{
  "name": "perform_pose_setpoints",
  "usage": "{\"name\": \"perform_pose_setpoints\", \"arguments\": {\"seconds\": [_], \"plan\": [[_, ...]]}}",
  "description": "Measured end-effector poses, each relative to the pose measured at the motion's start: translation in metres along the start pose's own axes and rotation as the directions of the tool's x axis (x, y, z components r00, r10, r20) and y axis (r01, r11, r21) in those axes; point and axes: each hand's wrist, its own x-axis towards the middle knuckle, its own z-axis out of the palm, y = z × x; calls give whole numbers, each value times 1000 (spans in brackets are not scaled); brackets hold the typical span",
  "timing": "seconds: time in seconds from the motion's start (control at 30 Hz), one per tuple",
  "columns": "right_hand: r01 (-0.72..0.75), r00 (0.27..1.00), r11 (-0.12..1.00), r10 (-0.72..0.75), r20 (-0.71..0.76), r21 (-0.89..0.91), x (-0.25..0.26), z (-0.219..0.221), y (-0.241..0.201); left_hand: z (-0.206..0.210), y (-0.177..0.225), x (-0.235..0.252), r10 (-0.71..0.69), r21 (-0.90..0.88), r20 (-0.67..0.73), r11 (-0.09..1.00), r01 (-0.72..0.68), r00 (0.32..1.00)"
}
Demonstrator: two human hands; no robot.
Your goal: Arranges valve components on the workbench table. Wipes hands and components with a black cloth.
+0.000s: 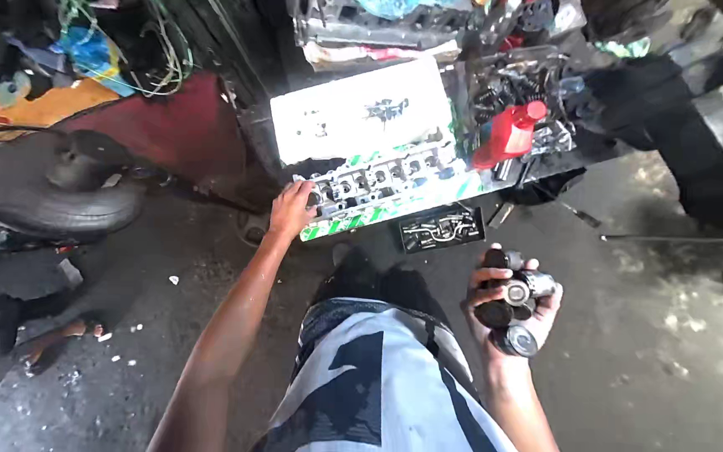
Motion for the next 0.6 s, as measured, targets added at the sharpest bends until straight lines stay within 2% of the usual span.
{"name": "perform_pose_setpoints", "arguments": {"seconds": [0.07, 0.17, 0.43, 0.6], "plan": [[11, 1000, 1000, -11, -26, 0, 9, 4, 6, 8, -4, 11, 36, 144, 7, 989, -37, 999], [33, 999, 999, -31, -45, 37, 21, 12, 10, 13, -6, 21, 40, 247, 10, 968, -41, 999], [90, 995, 995, -88, -47, 43, 28, 17, -17, 16, 0, 40, -29, 314, 169, 949, -26, 985], [160, 986, 987, -159, -52, 12, 23, 18, -32, 18, -7, 41, 13, 329, 164, 942, -68, 986]]}}
